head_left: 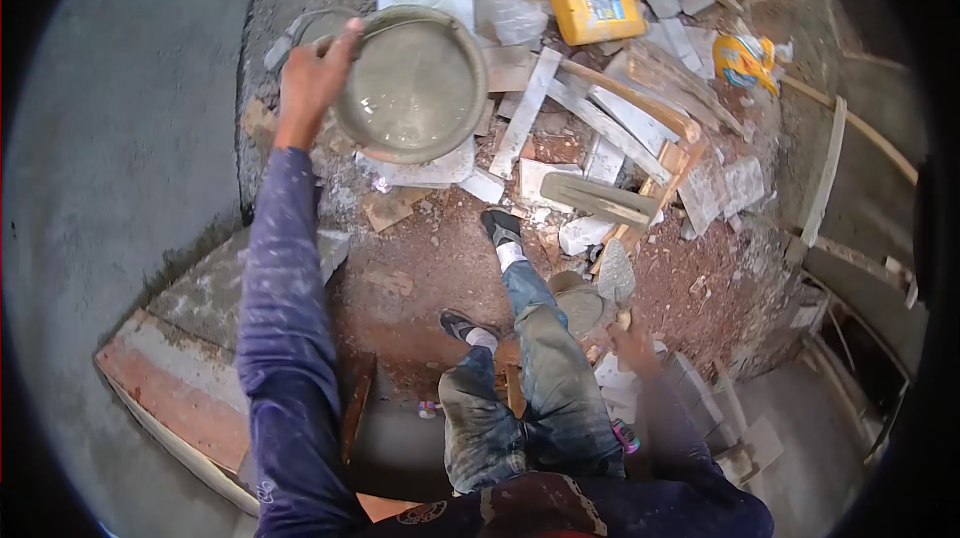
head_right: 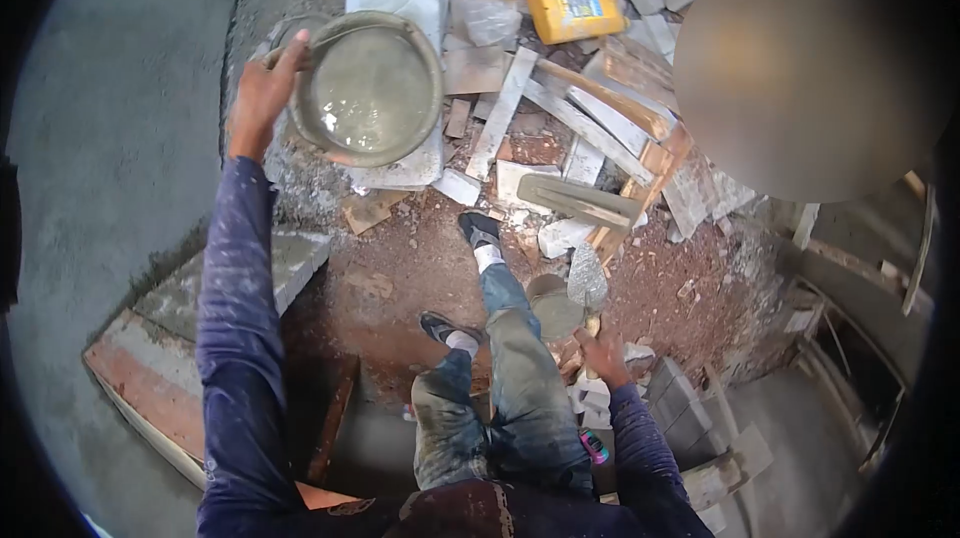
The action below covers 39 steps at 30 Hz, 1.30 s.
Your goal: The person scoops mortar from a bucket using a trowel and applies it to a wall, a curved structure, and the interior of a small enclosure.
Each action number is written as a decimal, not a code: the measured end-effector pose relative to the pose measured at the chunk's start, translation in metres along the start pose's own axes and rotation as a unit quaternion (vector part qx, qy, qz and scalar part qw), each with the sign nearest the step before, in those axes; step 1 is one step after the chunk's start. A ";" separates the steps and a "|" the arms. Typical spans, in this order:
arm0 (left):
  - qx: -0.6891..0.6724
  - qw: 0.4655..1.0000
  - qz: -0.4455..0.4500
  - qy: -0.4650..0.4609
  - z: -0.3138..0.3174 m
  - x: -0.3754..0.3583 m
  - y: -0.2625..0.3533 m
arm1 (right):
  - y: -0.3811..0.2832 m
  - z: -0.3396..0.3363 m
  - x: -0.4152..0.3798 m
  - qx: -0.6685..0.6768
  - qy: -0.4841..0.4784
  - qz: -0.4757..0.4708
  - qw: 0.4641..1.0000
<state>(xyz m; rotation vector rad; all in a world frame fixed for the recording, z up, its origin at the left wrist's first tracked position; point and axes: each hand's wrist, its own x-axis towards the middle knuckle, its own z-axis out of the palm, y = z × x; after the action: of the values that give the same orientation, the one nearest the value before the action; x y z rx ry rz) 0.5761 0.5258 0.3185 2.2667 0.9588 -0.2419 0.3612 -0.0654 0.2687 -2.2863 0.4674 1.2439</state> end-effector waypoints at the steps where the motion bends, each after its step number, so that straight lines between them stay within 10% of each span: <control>1: -0.020 1.000 0.017 -0.009 0.000 -0.018 0.009 | 0.022 0.004 0.007 0.026 -0.008 -0.012 1.000; 4: -0.119 0.979 0.095 -0.133 0.019 -0.059 0.005 | -0.040 -0.009 -0.019 0.027 0.003 -0.032 0.999; 6: -0.074 0.975 0.209 0.026 0.050 -0.085 -0.004 | -0.078 -0.015 -0.025 -0.062 0.013 -0.092 0.994; 16: -0.296 0.952 -0.052 0.066 0.048 -0.271 -0.038 | -0.053 -0.041 -0.005 0.070 -0.186 -0.065 0.978; 26: -0.356 0.877 -0.301 0.115 0.134 -0.414 -0.200 | -0.121 0.005 0.024 -0.201 -0.198 -0.125 0.951; 37: -0.374 0.783 -0.439 0.231 0.245 -0.500 -0.410 | -0.136 0.167 -0.016 -0.509 -0.168 -0.421 0.732; 39: -0.381 0.767 -0.446 0.260 0.267 -0.498 -0.438 | -0.125 0.209 -0.011 -0.526 -0.168 -0.552 0.625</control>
<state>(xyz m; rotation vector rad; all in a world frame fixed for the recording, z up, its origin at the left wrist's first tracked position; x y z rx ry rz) -0.0625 0.2970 0.0940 0.9907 1.9509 0.3669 0.2776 0.1564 0.2132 -2.1159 -2.0092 1.1976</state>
